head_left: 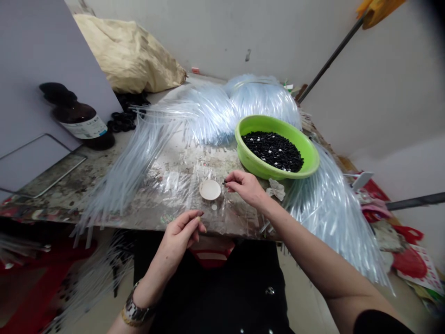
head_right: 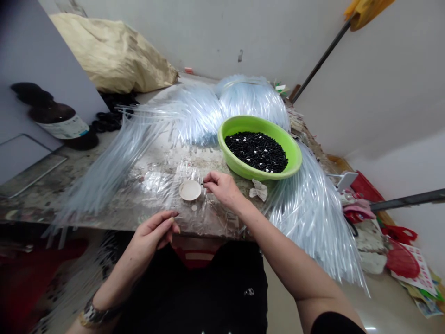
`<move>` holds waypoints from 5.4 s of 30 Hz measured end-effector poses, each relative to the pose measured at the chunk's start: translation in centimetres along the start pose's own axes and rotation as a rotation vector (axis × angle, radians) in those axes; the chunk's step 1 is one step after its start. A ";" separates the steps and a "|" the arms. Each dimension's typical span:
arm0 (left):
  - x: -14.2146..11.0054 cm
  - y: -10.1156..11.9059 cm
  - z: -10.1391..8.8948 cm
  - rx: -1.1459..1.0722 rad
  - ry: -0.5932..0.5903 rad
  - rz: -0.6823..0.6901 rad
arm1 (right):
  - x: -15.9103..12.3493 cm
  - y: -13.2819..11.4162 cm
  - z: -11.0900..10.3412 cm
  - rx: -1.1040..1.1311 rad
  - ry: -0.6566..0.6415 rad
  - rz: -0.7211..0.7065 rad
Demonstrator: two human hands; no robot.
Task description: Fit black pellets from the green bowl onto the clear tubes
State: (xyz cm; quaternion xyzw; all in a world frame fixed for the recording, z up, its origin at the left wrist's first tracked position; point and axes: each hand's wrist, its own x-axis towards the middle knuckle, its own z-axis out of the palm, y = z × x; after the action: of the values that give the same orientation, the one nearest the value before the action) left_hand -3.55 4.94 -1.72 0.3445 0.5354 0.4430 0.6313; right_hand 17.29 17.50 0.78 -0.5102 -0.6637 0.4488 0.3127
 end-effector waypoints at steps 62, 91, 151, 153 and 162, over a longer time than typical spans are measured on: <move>0.0 -0.3 0.0 -0.039 0.050 -0.013 | 0.2 -2.6 2.6 -0.880 -0.170 -0.376; 0.3 0.0 0.2 -0.014 0.012 0.036 | -2.5 -4.4 1.8 -0.709 0.003 -0.442; -1.3 1.4 0.5 0.479 -0.093 0.372 | -7.1 -4.8 2.2 -0.344 -0.207 -0.361; -1.3 1.7 0.6 0.507 -0.094 0.385 | -7.4 -4.9 2.3 -0.380 -0.197 -0.378; -1.1 1.1 1.2 0.434 -0.081 0.322 | -8.3 -4.0 3.4 -0.424 -0.107 -0.411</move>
State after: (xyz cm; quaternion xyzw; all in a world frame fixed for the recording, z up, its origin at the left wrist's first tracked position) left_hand -2.63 4.34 -0.04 0.5699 0.5304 0.3983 0.4850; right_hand 15.09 8.33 3.42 -0.3947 -0.8475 0.2537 0.2482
